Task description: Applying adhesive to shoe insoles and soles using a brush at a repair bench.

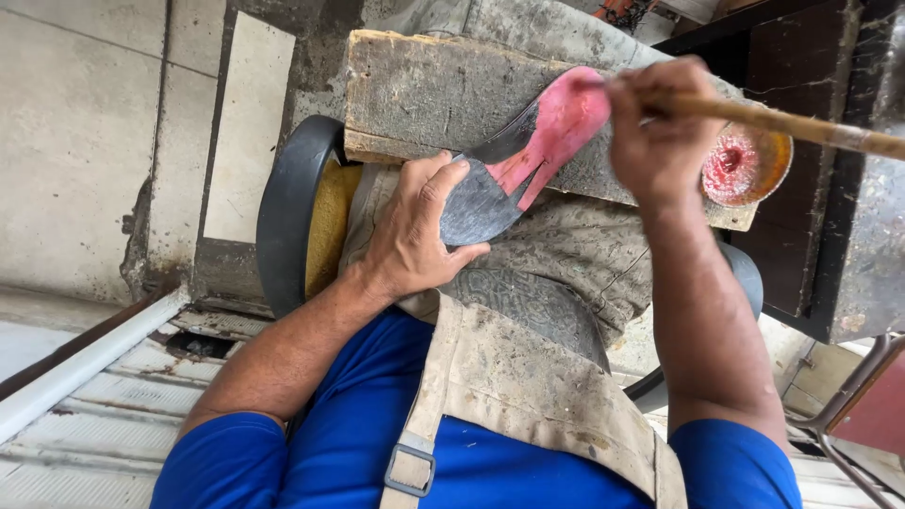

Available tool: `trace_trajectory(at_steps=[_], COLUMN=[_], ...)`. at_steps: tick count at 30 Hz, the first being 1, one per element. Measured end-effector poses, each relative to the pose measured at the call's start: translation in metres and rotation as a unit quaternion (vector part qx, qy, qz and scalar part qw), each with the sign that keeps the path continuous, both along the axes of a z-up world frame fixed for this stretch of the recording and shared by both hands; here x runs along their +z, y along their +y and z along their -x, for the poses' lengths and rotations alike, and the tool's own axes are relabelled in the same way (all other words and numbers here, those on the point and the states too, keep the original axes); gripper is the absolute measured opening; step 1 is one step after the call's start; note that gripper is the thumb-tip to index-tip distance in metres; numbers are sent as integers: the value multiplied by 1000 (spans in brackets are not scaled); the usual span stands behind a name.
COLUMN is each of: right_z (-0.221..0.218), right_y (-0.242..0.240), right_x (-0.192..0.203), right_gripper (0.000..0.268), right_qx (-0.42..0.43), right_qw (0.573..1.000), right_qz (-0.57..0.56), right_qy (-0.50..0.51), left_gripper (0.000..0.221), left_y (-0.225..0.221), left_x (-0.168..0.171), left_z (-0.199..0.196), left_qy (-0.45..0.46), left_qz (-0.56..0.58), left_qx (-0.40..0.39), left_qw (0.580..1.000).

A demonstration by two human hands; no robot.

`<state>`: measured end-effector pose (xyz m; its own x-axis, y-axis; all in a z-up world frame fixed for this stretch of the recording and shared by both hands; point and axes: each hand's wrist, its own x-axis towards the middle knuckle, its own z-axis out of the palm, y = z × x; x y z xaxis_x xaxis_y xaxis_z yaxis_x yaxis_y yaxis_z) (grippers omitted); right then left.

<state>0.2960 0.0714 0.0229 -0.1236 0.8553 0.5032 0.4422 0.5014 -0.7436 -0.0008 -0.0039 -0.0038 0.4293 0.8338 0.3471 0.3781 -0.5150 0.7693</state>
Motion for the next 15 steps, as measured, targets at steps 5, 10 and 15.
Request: trace_trajectory(at_steps=[5, 10, 15], right_z=[-1, -20, -19], right_y=[-13, -23, -27], right_x=[23, 26, 15], right_gripper=[28, 25, 23], right_qx=[-36, -52, 8], right_qw=[999, 997, 997], right_qz=[-16, 50, 61], right_qy=[32, -20, 47], left_gripper=[107, 112, 100], left_y=[-3, -3, 1], left_x=[3, 0, 5], left_z=[-2, -3, -4], left_qy=[21, 36, -3], left_qz=[-3, -6, 41], left_qx=[17, 22, 30], left_qw=[1000, 999, 999])
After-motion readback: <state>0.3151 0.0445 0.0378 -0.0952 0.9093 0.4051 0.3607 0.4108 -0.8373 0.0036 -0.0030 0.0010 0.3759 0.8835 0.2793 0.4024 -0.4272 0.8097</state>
